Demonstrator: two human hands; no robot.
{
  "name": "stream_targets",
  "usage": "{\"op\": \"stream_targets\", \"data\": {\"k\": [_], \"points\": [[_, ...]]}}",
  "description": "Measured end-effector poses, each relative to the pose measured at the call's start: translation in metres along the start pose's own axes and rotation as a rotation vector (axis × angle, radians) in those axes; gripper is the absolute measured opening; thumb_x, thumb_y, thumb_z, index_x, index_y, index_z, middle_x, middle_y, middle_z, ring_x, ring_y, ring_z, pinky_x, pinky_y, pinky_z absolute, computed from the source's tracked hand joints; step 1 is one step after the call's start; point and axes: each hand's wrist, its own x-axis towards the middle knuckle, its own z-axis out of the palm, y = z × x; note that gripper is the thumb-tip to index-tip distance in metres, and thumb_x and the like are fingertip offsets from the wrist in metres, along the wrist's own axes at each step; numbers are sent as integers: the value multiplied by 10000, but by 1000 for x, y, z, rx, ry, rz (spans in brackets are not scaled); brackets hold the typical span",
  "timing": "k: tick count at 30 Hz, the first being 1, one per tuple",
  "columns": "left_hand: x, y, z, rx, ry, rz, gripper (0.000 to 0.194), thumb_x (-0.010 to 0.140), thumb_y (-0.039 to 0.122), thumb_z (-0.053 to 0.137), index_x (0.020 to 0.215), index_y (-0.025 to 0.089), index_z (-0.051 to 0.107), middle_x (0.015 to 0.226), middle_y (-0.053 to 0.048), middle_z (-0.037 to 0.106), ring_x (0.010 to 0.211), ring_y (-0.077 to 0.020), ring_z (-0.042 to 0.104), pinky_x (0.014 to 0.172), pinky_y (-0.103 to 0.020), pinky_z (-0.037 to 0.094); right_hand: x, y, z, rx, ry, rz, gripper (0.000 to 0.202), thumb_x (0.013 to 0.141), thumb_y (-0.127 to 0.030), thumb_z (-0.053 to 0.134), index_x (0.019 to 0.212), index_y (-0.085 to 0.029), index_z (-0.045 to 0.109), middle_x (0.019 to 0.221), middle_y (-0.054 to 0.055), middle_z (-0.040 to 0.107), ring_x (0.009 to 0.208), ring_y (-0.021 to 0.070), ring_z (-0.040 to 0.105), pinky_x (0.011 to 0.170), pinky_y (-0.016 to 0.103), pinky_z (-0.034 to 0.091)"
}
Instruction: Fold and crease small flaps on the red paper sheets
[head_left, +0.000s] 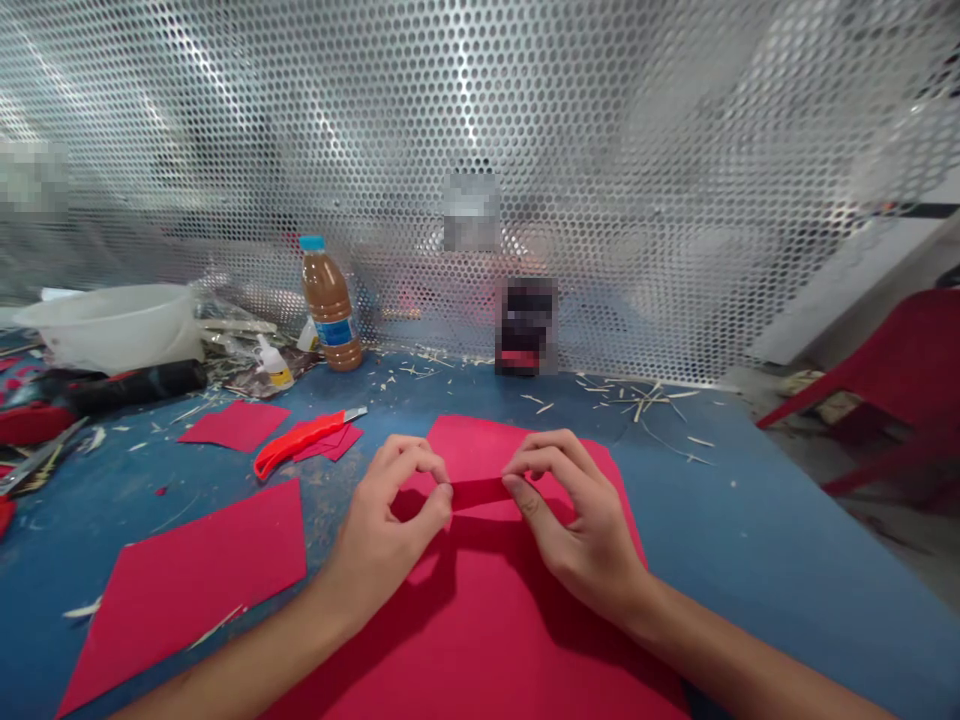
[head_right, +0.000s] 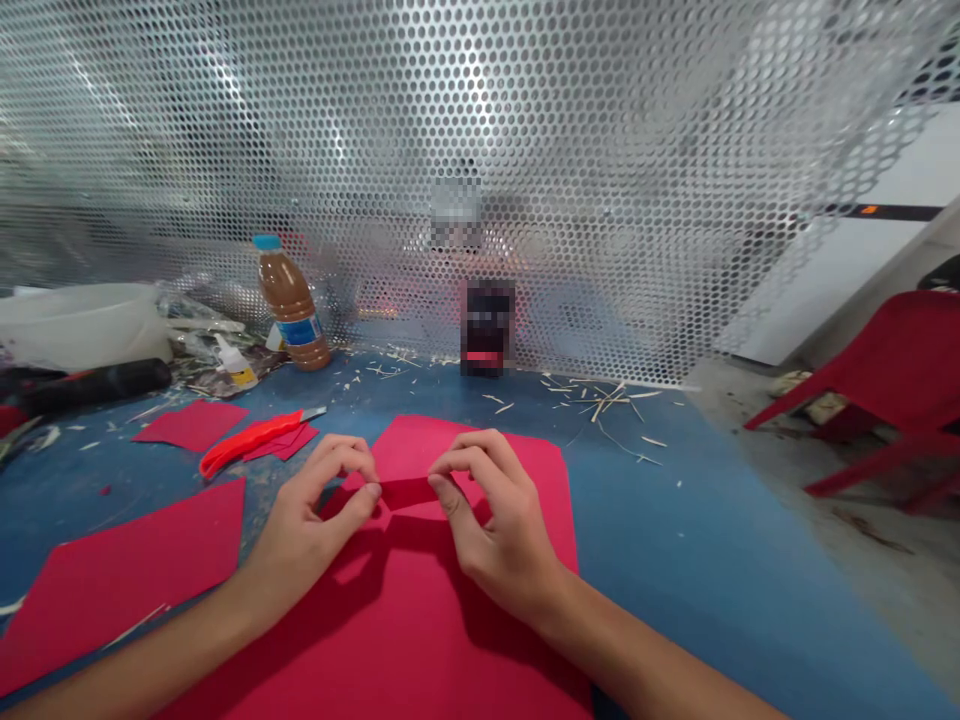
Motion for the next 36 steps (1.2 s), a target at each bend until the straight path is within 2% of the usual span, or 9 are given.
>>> {"op": "stream_targets", "data": {"k": [7,13,16,19,23,26,29,32,36], "points": [[2,-1,-1,-65,19,-69,80,902,200,584,832,239,596,1014,6,570,1013,-187,569,943,-331,420,2,2,-1,15,70,145,101,1003,-199,628,914,-237,660,971,39,614,887,203,611,777,348,518],[4,-4,-1,-126,80,-157,113,926,251,571,814,230,569,866,26,565,825,-158,541,783,-298,420,3,11,-3,88,127,357,176,1045,-338,572,906,-242,622,984,43,608,898,208,596,770,352,507],[5,-3,-1,-179,80,-183,138,954,321,563,850,231,558,848,30,561,775,-147,545,724,-278,448,2,10,-3,168,33,377,203,1047,-433,565,1168,-279,616,1185,65,656,1048,234,632,922,419,523],[5,-4,0,-206,86,-203,159,961,349,561,857,231,543,845,26,562,746,-143,545,670,-265,459,1,9,-3,238,-144,422,533,979,-496,668,1456,-342,487,1503,88,552,1359,291,522,1126,528,419],[4,-7,2,-192,111,-218,134,951,361,600,948,228,590,921,-5,604,826,-172,592,739,-299,498,4,12,-1,239,-197,405,207,969,-467,672,1000,-265,701,1333,98,652,1335,314,538,1120,527,405],[-1,-5,4,-124,148,-149,290,930,341,659,1197,257,582,1169,-48,629,1096,-226,610,981,-382,495,6,12,0,214,-150,400,327,969,-470,668,741,-242,615,1097,88,691,1260,313,561,1069,490,418],[-9,0,4,-36,17,-1,515,884,330,755,1347,299,532,1406,-69,575,1334,-277,537,1149,-442,417,7,7,0,209,-160,408,418,944,-516,697,679,-242,526,904,50,665,1041,281,614,963,449,452],[-10,2,5,-74,-127,-34,548,892,345,773,1381,310,529,1378,-67,631,1305,-280,587,1118,-429,466,9,1,-2,220,-252,389,515,905,-596,724,651,-237,456,802,15,614,839,230,583,879,420,461],[-3,0,5,-318,-85,-243,283,979,399,663,1211,242,624,1161,-70,748,1055,-246,718,907,-358,587,12,-2,-5,376,-351,456,491,915,-594,725,688,-228,489,814,5,601,785,190,572,767,347,480]]}}
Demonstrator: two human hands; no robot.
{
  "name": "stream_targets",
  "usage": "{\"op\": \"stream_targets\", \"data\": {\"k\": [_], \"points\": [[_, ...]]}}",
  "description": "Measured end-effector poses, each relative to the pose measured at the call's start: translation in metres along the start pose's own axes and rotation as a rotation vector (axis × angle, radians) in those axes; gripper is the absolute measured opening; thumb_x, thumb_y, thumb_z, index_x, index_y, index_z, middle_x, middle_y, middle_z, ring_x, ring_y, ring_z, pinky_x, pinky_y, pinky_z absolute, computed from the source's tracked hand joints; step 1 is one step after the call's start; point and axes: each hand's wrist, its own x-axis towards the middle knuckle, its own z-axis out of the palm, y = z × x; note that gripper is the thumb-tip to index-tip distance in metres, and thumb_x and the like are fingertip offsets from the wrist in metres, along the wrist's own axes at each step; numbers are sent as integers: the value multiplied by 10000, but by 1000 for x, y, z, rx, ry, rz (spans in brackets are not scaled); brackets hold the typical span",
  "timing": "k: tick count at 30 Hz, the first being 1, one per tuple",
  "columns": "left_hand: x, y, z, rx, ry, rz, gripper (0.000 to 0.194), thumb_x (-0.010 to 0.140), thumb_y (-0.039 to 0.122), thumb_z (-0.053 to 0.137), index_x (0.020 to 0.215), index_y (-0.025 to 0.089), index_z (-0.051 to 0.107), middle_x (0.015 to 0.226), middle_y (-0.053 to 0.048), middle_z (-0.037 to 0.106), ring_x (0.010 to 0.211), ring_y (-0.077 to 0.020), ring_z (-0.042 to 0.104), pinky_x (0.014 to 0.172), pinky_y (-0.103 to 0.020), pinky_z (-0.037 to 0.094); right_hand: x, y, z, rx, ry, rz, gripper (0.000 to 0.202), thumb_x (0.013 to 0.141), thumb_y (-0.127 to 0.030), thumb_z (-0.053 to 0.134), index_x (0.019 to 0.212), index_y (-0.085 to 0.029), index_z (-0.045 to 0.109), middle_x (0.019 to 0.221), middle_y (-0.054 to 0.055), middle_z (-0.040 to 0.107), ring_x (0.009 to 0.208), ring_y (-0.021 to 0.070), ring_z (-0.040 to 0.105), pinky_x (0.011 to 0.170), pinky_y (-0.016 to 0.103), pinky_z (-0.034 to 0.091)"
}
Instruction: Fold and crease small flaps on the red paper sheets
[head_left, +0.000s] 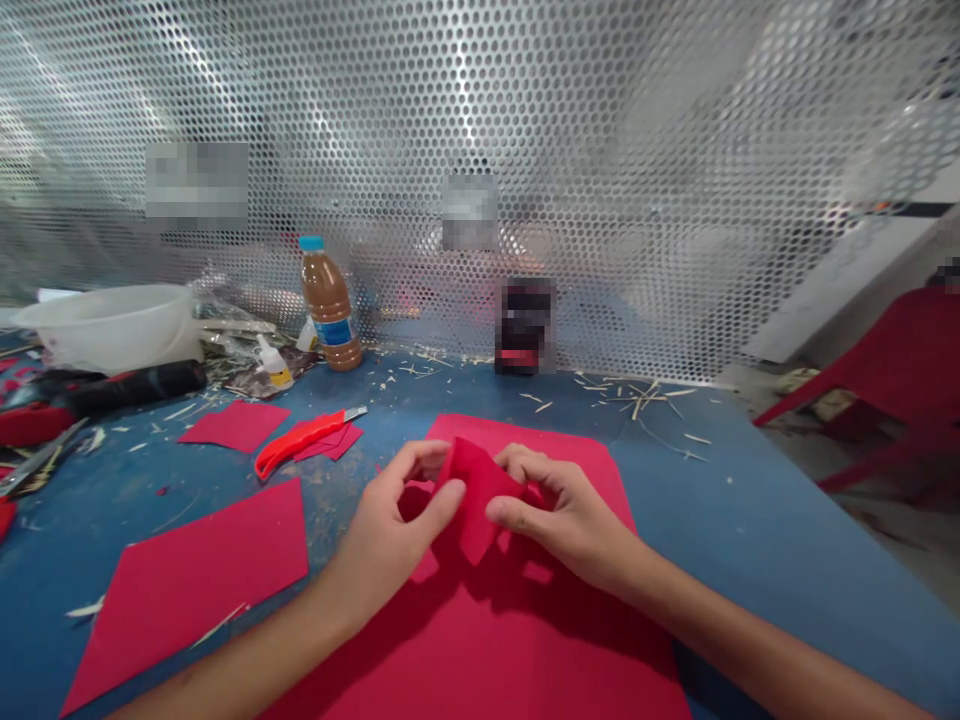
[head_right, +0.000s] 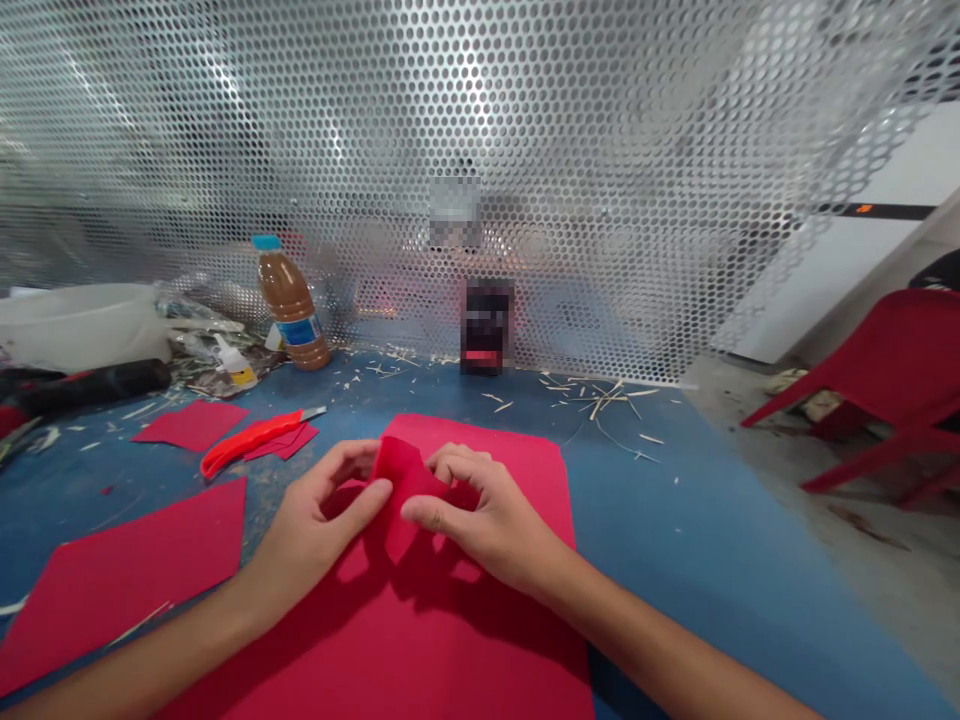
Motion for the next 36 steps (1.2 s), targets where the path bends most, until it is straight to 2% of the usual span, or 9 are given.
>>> {"op": "stream_targets", "data": {"k": [3,5,7,11,13,16,26,31,36], "points": [[4,0,0,-231,24,-86,248,968,417,676,1101,212,632,1047,-60,778,899,-214,748,765,-294,601,1,-1,-2,186,10,110,325,960,-516,707,866,-224,601,855,-6,630,724,146,596,670,280,495],[3,1,1,-296,2,-94,229,945,400,708,1031,207,622,981,-42,776,830,-192,742,720,-268,593,1,-1,-2,248,12,153,282,947,-483,736,970,-217,646,895,1,661,738,140,621,656,256,509],[0,3,2,-305,-53,-113,208,945,383,710,1003,210,610,929,-23,762,778,-177,727,701,-266,591,0,-2,-1,270,-29,182,285,940,-472,740,969,-198,668,870,9,671,731,143,628,637,249,511],[-2,13,-2,-154,-109,-116,188,943,356,693,1068,237,618,885,9,723,735,-164,684,654,-253,554,-4,-11,0,181,-71,172,221,984,-384,655,879,-189,651,778,-8,629,679,135,576,597,245,461],[-1,18,-5,0,-117,-75,141,942,353,672,1021,239,649,854,14,701,733,-165,657,653,-255,523,-5,-17,1,71,-72,124,164,971,-288,623,837,-195,633,731,-30,584,650,123,521,588,244,422],[1,23,-7,178,-163,23,101,940,307,629,890,227,667,829,13,680,796,-175,642,743,-279,507,-5,-23,3,-91,-97,23,140,926,-185,591,790,-201,621,663,-58,512,616,114,445,585,249,379],[-3,27,-6,289,-203,129,80,923,211,585,847,223,605,800,31,601,749,-152,543,714,-279,442,-6,-26,1,-328,-73,-154,98,913,-167,593,842,-223,630,754,-35,662,663,139,533,668,291,407],[-4,29,-4,274,-203,130,94,909,193,581,821,226,580,791,26,584,748,-160,531,708,-288,436,-9,-29,2,-317,-62,-151,82,897,-163,602,860,-226,640,782,-22,683,680,149,555,663,293,419],[-7,34,-1,235,-200,118,107,864,177,564,771,230,564,758,33,569,734,-159,516,704,-287,408,-10,-34,8,-104,-78,-66,121,881,-140,587,818,-218,654,745,-31,674,672,138,580,641,266,446]]}}
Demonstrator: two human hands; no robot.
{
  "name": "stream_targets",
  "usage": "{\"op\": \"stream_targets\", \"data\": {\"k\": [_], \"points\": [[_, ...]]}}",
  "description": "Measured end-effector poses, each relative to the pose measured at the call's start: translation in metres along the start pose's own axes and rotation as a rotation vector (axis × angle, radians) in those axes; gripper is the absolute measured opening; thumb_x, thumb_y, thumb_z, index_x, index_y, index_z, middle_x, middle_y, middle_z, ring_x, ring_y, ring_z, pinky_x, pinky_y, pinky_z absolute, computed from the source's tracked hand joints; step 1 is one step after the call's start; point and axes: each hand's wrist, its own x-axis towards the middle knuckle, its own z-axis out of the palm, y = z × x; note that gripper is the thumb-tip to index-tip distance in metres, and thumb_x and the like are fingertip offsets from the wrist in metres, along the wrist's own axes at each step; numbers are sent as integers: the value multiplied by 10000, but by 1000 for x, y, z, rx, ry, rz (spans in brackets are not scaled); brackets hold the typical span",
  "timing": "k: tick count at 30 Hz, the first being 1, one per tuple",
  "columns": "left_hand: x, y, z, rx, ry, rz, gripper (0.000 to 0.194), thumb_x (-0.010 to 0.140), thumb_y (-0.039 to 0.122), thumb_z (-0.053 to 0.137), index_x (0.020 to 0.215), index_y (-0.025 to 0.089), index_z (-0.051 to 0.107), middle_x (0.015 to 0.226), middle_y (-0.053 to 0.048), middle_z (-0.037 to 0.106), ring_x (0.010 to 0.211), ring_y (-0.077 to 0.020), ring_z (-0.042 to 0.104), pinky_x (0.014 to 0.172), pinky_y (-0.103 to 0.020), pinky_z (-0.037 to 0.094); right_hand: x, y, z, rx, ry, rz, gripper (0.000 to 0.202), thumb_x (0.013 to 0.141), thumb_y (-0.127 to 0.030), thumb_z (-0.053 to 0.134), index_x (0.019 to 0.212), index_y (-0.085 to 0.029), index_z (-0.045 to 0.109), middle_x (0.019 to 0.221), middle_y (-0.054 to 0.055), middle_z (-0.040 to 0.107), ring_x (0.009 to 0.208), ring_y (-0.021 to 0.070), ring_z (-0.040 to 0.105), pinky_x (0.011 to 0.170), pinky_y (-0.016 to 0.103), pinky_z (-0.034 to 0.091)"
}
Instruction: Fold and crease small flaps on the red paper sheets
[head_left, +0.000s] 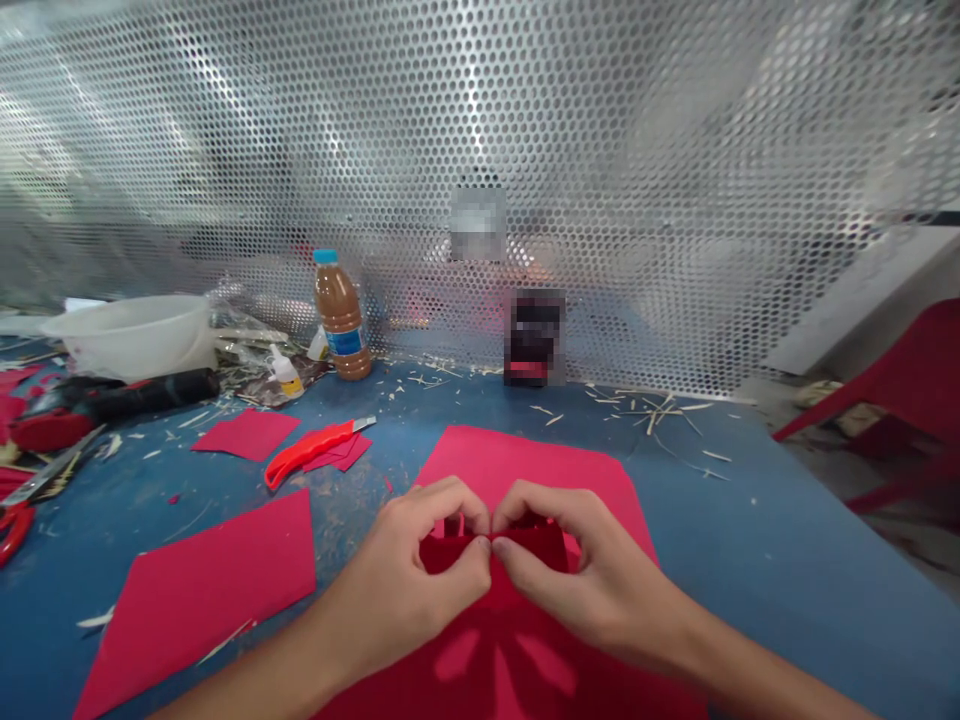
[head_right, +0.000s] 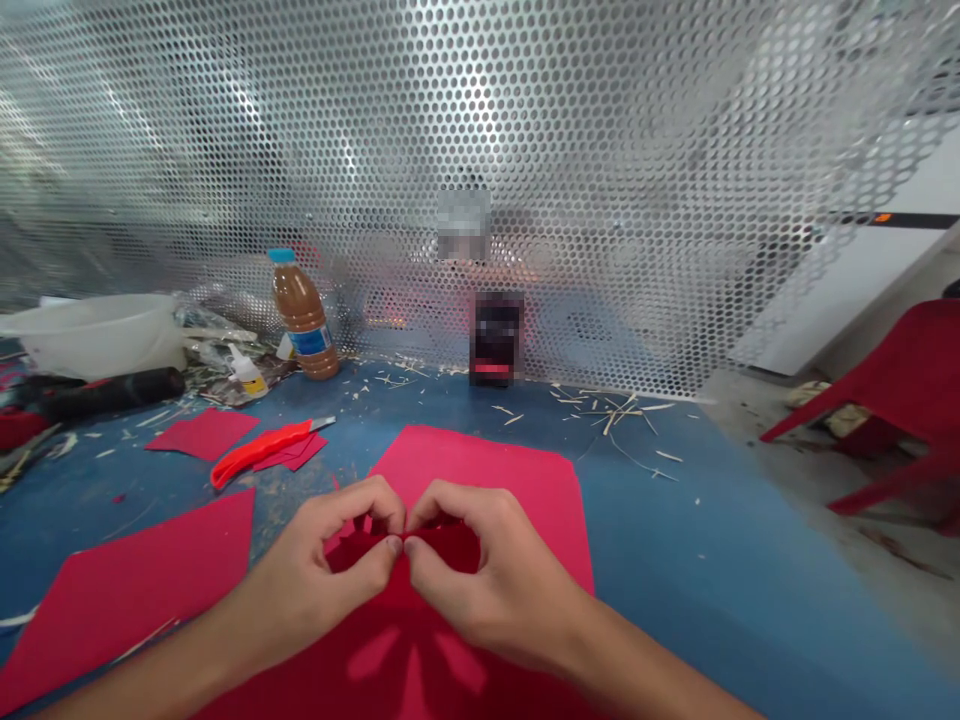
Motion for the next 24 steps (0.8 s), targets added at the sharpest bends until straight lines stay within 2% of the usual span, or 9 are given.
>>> {"op": "stream_targets", "data": {"k": [7,17,20,22,24], "points": [[0,0,2,-160,39,-76,110,886,256,556,785,234,595,729,31,538,703,-156,503,658,-275,398,-1,-2,3,202,39,112,87,919,-214,638,843,-211,680,769,-28,657,699,131,550,650,252,442],[0,-3,4,-193,68,-112,118,890,298,580,796,232,609,734,23,542,706,-160,515,640,-267,418,-3,-1,7,267,80,145,97,922,-238,660,834,-202,677,764,-23,635,671,125,536,607,243,428],[1,-5,1,-149,36,-122,131,913,310,578,813,233,613,750,21,584,726,-170,559,665,-276,448,-1,-1,6,244,74,179,97,918,-263,670,847,-198,684,761,-17,648,654,130,552,590,247,434],[2,-9,-2,-84,18,-121,123,943,337,578,887,241,631,824,6,644,787,-193,616,709,-297,485,3,3,3,189,53,200,126,931,-301,660,863,-199,691,783,-5,669,681,149,589,609,263,460],[4,-15,-7,36,50,-97,146,968,350,585,1071,257,632,1013,-28,704,935,-234,668,815,-346,522,7,11,-3,60,44,185,157,962,-335,625,906,-208,699,861,22,715,776,191,651,698,307,517]]}}
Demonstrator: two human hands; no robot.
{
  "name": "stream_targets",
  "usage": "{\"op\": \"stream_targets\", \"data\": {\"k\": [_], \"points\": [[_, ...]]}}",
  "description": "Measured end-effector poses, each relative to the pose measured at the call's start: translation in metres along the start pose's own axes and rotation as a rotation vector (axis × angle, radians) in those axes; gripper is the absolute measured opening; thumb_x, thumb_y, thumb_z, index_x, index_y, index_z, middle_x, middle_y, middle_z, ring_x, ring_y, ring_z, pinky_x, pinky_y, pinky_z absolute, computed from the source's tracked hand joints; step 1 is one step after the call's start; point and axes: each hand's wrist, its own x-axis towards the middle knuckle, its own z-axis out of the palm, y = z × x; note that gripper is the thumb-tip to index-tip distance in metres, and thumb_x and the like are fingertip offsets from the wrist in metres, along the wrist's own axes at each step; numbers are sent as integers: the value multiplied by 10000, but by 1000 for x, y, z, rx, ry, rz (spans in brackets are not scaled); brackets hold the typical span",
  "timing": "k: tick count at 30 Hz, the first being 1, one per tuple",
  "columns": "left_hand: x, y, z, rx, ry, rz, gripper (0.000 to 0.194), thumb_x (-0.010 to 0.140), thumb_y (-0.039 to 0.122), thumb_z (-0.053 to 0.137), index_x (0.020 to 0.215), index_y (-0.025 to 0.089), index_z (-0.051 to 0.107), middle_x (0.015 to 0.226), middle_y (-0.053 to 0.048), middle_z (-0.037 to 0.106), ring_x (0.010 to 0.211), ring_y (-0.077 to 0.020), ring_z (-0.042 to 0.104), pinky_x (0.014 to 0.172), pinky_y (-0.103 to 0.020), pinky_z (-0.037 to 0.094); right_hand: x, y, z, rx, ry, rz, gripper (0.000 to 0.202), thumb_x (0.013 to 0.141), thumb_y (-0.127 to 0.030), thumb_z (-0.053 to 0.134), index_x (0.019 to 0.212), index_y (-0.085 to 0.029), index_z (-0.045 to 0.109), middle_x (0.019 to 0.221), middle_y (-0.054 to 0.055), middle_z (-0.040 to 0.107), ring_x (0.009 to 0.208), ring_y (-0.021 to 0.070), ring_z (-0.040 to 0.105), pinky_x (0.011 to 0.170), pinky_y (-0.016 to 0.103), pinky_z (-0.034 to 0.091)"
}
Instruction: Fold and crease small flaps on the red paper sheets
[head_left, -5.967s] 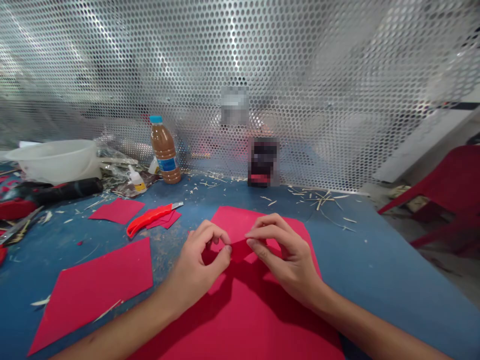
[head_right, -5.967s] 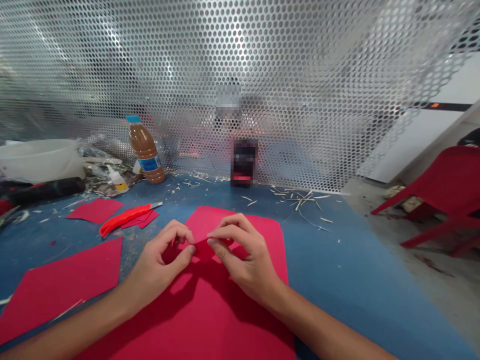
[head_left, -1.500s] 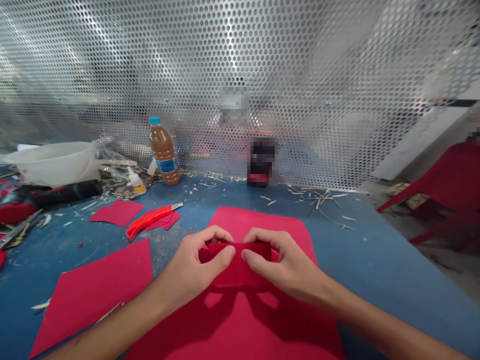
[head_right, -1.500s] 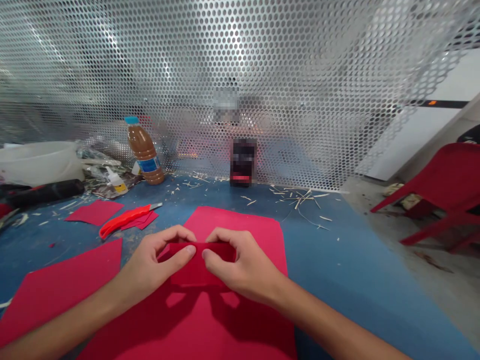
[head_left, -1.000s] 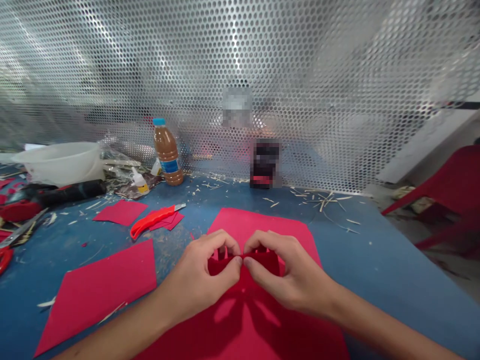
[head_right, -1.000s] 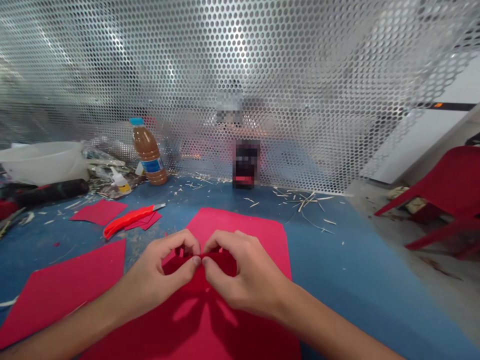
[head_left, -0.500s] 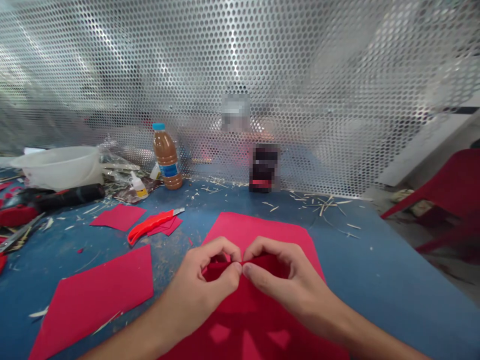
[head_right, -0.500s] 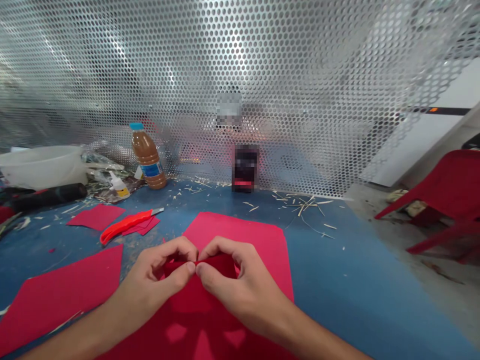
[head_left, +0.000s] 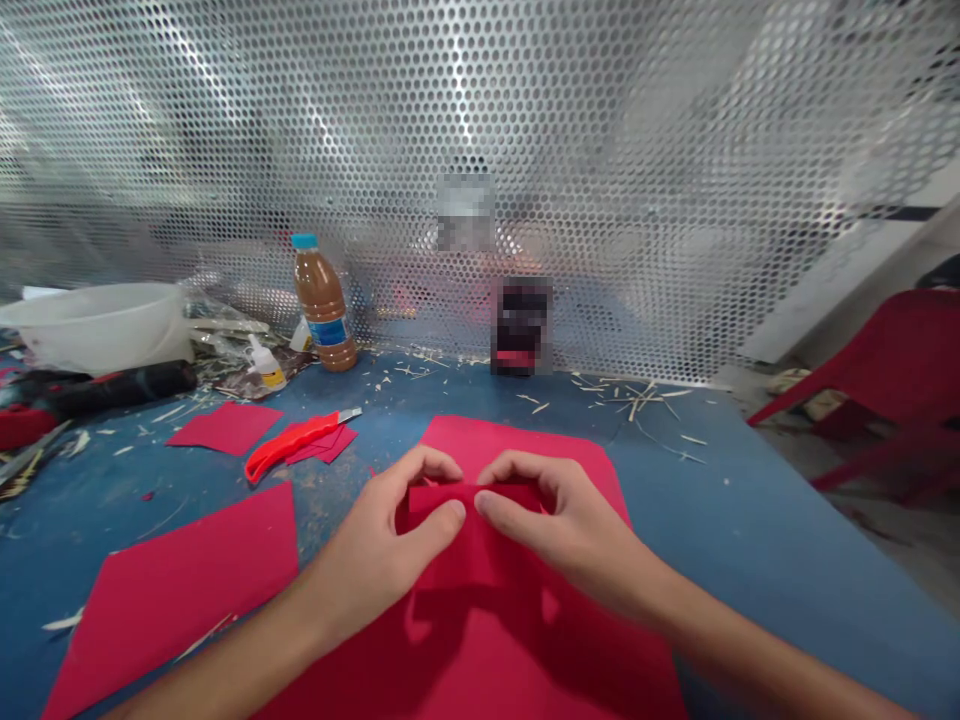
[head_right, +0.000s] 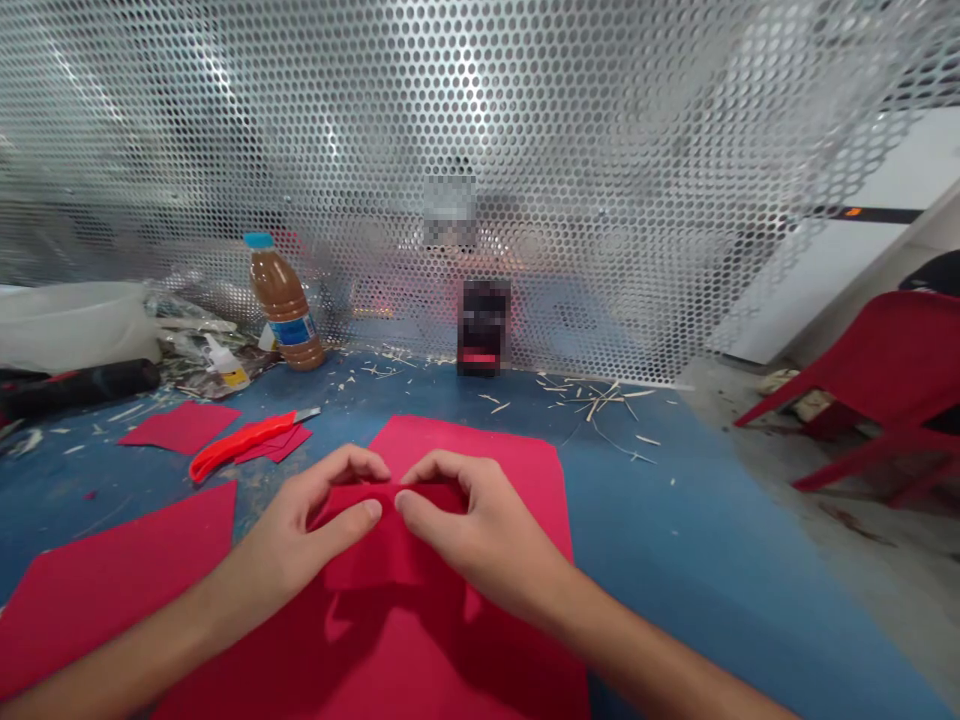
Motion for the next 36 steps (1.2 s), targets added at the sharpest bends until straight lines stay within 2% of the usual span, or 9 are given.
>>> {"op": "stream_targets", "data": {"k": [3,5,7,11,15,18,25,30,36], "points": [[4,-14,-8,319,90,165,355,961,271,606,1310,267,545,1306,-92,669,1198,-305,636,1015,-460,478,8,17,-10,-367,250,-149,306,945,-318,643,1238,-230,638,1155,89,721,1048,288,664,911,442,537],[7,-23,-13,537,31,332,333,954,206,584,1280,274,577,1393,-96,638,1299,-330,590,1081,-501,423,12,28,-15,-607,415,-249,435,930,-299,641,1346,-193,569,1295,157,664,1209,361,590,1024,548,485],[10,-31,-16,631,37,385,350,966,200,566,1311,260,559,1407,-113,635,1332,-338,572,1093,-511,410,12,35,-16,-733,372,-245,409,949,-286,613,1339,-174,561,1285,171,665,1178,373,592,1005,576,492],[13,-33,-14,576,31,255,395,987,293,601,1370,257,514,1376,-109,658,1245,-320,629,1005,-470,481,10,36,-12,-768,213,-212,350,966,-297,620,1296,-184,594,1275,149,690,1121,345,621,966,549,527],[11,-26,-13,578,42,223,84,1009,300,582,1068,256,622,1015,-20,751,939,-254,692,825,-389,497,6,34,-8,-836,74,-312,379,973,-294,627,1347,-234,640,1446,127,636,1300,366,556,1053,566,472],[11,-23,-17,662,67,322,166,1022,271,536,878,230,607,839,-10,716,802,-233,648,797,-402,450,4,35,-9,-869,-27,-352,407,1001,-355,623,1394,-256,654,1466,111,647,1342,375,553,1080,584,439],[9,-28,-22,782,44,707,193,992,204,581,1179,178,617,1241,-118,732,1181,-299,661,1052,-465,422,4,39,-17,-812,-120,-543,248,1044,-317,564,1176,-244,761,1126,73,758,1098,244,678,1134,487,387],[6,-21,-30,684,185,717,428,969,222,592,1373,123,488,1522,-232,538,1411,-344,512,1136,-511,406,5,35,-18,-837,-252,-553,230,1035,-318,568,1199,-240,710,1434,99,633,1328,260,581,1215,481,309],[12,-25,-39,844,-269,702,263,1028,339,544,1183,199,703,1345,-120,737,1243,-335,688,1159,-569,392,4,35,-18,-867,-290,-495,303,1030,-429,581,1283,-291,673,1558,93,557,1421,269,529,1261,531,220]]}}
